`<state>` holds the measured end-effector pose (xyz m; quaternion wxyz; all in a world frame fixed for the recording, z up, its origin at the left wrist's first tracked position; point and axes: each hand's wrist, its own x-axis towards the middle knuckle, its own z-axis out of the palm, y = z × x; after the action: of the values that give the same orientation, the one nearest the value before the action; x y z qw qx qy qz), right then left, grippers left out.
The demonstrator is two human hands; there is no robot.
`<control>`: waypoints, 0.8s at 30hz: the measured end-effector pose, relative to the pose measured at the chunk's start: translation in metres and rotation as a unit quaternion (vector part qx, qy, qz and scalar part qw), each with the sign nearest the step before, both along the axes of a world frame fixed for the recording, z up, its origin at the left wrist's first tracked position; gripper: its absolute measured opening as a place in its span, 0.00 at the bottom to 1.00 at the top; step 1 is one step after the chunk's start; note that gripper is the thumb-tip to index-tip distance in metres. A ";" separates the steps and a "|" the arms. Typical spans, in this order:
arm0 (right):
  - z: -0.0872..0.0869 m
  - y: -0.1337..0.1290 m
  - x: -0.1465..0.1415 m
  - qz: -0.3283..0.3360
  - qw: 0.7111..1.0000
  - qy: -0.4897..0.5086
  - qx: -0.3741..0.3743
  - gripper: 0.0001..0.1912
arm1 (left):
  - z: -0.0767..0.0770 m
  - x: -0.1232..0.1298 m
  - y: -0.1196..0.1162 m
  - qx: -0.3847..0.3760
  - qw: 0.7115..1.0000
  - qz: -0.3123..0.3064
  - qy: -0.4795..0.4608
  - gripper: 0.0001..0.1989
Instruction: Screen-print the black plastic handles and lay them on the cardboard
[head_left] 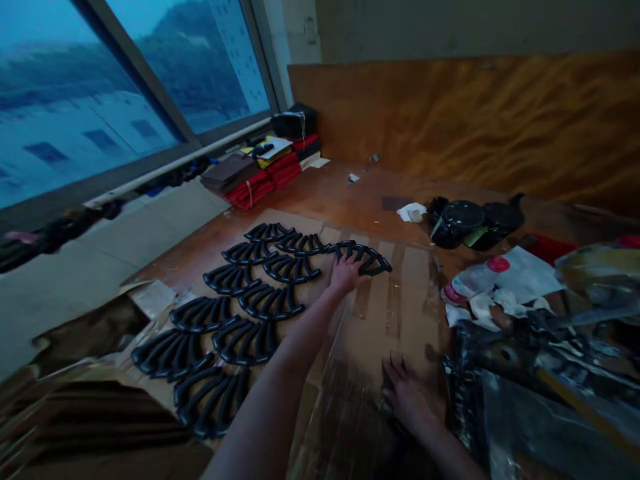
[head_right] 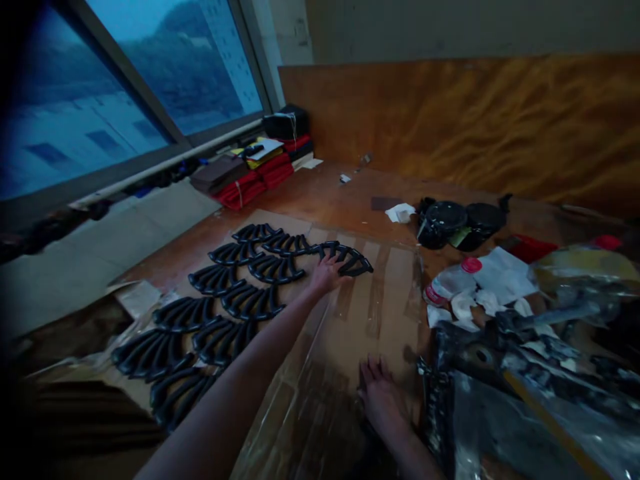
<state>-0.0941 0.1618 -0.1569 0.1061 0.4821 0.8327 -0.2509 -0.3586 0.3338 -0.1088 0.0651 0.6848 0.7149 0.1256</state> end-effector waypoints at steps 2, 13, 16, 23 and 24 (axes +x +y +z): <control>0.001 0.000 -0.001 -0.003 1.000 -0.016 -0.018 0.35 | -0.003 -0.005 0.041 -0.020 1.000 -0.011 -0.002 0.28; 0.002 0.016 -0.001 0.001 0.996 -0.010 -0.093 0.38 | -0.030 -0.036 0.126 -0.087 0.987 0.136 0.016 0.27; 0.009 0.015 -0.003 -0.006 0.994 -0.019 -0.106 0.39 | -0.030 -0.035 0.122 -0.086 0.985 0.146 0.031 0.27; 0.012 0.003 0.000 -0.040 0.995 0.059 -0.067 0.36 | -0.026 -0.011 0.087 0.002 0.991 0.098 0.095 0.29; 0.012 0.001 0.000 -0.042 0.995 0.069 -0.060 0.35 | -0.028 -0.002 0.078 0.031 0.992 0.079 0.098 0.28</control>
<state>-0.0937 0.1625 -0.1450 0.0664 0.4915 0.8003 -0.3369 -0.3604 0.4118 -0.1371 -0.0369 0.6370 0.7654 0.0843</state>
